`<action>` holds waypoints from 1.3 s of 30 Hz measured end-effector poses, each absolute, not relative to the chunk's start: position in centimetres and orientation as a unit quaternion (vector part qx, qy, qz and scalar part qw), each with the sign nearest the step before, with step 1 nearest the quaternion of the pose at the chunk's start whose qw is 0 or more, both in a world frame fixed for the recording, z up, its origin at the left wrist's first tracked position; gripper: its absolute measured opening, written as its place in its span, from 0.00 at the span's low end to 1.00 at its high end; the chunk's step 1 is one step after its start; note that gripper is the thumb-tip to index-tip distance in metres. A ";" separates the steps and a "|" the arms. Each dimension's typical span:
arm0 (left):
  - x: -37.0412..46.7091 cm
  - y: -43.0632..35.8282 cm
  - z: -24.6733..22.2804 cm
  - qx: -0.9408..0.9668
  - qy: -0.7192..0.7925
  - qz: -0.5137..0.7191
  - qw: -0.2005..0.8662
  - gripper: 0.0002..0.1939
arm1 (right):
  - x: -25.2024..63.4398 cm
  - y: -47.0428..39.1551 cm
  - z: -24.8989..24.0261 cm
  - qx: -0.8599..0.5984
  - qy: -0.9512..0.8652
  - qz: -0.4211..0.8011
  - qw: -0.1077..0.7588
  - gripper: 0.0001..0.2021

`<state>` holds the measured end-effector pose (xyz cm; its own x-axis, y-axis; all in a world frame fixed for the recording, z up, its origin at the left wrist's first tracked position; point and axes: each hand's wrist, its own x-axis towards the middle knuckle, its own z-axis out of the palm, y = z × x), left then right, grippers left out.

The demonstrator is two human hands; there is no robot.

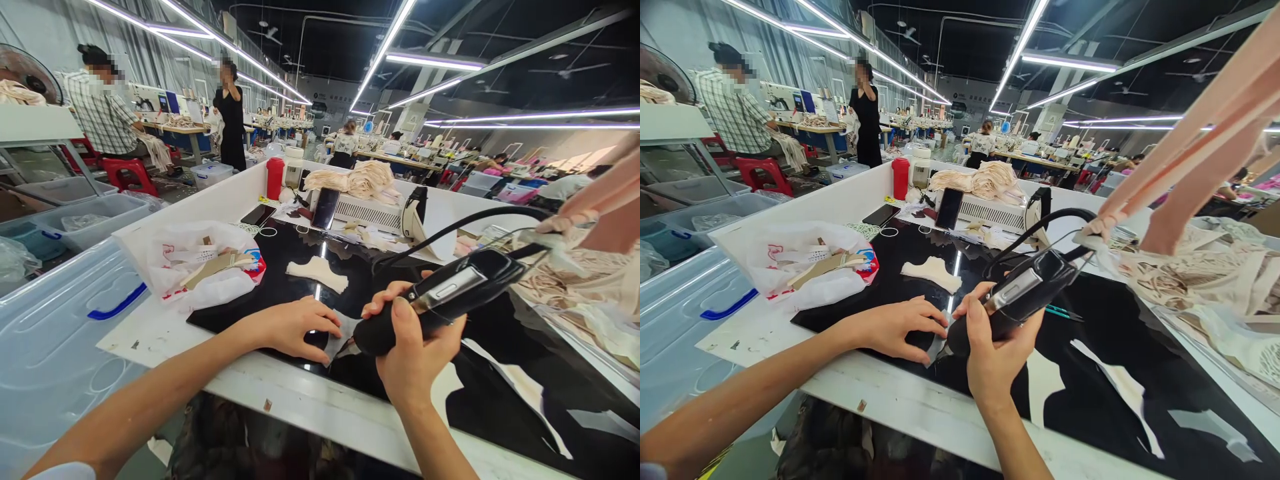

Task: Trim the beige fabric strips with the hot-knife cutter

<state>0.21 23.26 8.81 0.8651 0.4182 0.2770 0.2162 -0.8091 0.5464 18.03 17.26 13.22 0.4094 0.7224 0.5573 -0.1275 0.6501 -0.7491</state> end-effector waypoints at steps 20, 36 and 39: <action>1.0 22.6 8.6 0.925 0.175 0.224 0.253 0.21 | 21.5 19.9 14.2 -0.335 -0.452 0.150 0.813 0.18; 1.3 22.5 8.3 0.936 0.179 0.193 0.232 0.25 | 20.5 20.3 13.1 -0.345 -0.450 0.161 0.808 0.17; 1.3 22.6 8.2 0.937 0.178 0.192 0.232 0.25 | 20.5 20.3 13.3 -0.347 -0.455 0.161 0.804 0.16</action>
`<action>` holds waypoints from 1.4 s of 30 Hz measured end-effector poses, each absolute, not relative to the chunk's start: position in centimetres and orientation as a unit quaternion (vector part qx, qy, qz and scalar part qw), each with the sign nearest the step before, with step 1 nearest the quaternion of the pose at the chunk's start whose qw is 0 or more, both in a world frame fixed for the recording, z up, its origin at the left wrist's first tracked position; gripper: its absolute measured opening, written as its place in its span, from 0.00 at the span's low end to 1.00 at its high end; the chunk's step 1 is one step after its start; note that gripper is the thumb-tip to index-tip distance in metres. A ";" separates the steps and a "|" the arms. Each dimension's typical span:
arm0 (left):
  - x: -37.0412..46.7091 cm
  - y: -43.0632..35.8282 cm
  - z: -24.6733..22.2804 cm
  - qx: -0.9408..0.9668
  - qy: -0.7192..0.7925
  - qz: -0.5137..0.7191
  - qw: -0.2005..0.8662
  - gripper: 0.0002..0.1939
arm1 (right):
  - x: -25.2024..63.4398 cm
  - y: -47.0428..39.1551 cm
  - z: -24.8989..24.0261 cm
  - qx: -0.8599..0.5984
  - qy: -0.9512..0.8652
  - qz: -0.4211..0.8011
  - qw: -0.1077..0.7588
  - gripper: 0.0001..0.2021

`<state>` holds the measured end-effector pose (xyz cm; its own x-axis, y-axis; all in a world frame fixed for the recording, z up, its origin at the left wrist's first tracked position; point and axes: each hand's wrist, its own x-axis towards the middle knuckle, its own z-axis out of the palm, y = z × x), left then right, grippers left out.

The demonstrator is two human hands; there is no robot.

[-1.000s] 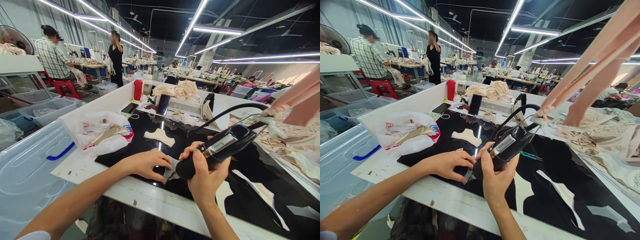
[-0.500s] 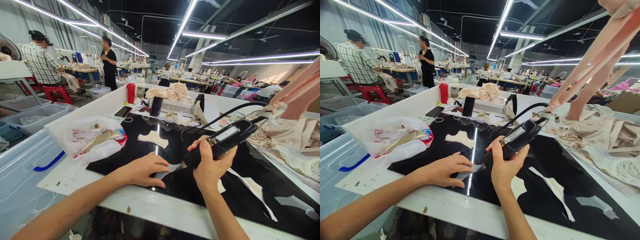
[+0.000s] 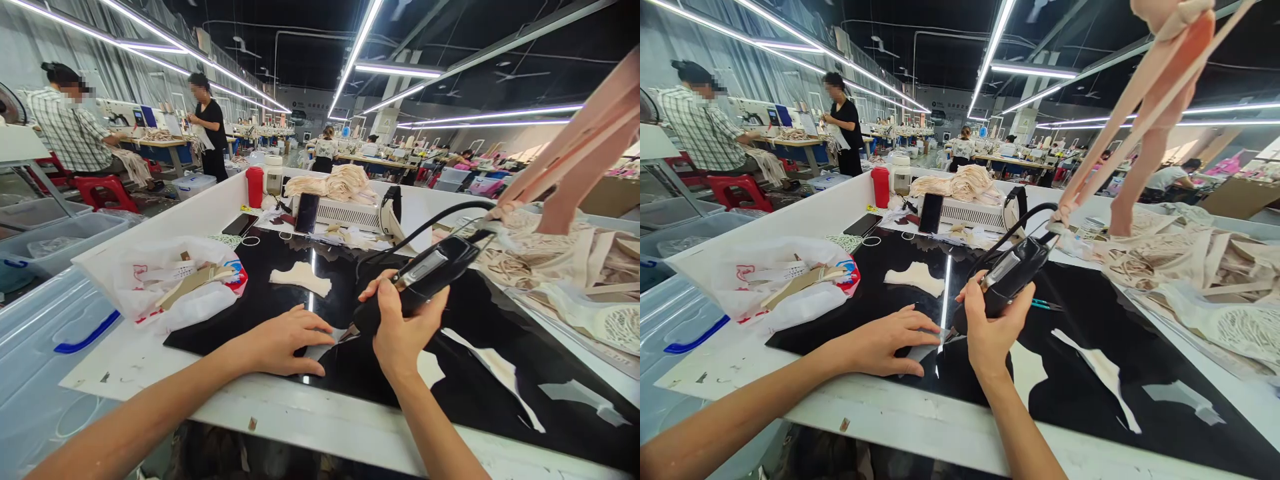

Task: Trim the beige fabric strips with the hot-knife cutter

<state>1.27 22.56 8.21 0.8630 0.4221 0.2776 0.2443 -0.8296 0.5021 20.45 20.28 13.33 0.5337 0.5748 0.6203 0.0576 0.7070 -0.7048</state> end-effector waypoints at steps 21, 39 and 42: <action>1.1 22.5 8.1 0.934 0.189 0.180 0.243 0.24 | 22.5 21.0 13.4 -0.361 -0.441 0.119 0.813 0.17; 1.1 22.5 8.3 0.932 0.190 0.182 0.248 0.24 | 23.1 21.2 13.2 -0.392 -0.435 0.092 0.805 0.17; 1.0 22.5 8.1 0.932 0.189 0.187 0.247 0.24 | 23.1 21.1 13.3 -0.390 -0.435 0.097 0.806 0.17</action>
<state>1.03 22.52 8.07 0.8582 0.4449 0.2558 0.2597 -0.8064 0.5312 23.09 21.06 13.30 0.6031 0.4953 0.6253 0.1823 0.6776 -0.7125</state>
